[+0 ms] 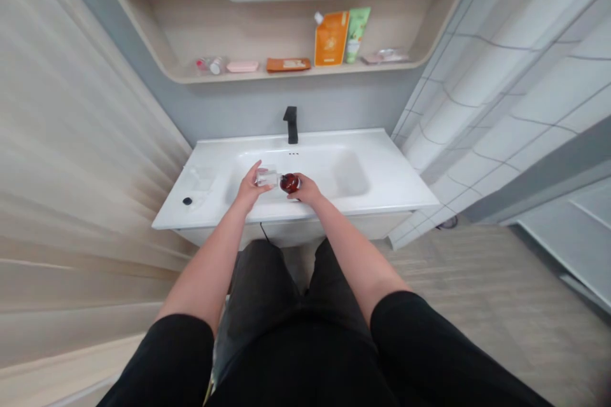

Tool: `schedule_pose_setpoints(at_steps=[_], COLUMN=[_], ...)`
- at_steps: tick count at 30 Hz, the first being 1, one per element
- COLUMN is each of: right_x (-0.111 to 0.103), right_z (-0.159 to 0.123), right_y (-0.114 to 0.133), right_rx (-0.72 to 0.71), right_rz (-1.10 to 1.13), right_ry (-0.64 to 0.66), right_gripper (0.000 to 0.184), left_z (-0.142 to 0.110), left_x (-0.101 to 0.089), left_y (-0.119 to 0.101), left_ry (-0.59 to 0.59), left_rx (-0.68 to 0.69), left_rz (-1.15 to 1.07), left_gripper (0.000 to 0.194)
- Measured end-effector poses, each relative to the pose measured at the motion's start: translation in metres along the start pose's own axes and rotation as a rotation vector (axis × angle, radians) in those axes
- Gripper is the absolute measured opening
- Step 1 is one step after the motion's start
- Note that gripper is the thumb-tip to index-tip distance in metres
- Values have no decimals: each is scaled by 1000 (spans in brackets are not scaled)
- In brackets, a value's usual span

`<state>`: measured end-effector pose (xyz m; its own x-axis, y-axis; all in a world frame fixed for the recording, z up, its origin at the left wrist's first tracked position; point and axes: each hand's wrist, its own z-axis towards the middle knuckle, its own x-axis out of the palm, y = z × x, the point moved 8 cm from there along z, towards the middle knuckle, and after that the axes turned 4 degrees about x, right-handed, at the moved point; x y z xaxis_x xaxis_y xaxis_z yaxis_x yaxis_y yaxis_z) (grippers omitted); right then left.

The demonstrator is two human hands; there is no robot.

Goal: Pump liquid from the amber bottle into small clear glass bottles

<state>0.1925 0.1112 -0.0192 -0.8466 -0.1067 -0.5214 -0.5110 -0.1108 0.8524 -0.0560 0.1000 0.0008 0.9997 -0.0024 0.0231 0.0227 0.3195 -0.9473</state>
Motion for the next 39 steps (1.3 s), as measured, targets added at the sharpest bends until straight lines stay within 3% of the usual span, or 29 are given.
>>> schedule_pose_setpoints(at_steps=[19, 39], right_x=[-1, -3], right_z=[-2, -6], right_y=[6, 11], right_rx=[-12, -21], right_rz=[-19, 76], right_ry=[-7, -20], right_gripper=[82, 82], left_z=[7, 23], left_x=[-7, 2], left_y=[-8, -43], left_ry=[39, 98], left_rx=[-14, -28], left_rz=[118, 185], left_gripper=[119, 118])
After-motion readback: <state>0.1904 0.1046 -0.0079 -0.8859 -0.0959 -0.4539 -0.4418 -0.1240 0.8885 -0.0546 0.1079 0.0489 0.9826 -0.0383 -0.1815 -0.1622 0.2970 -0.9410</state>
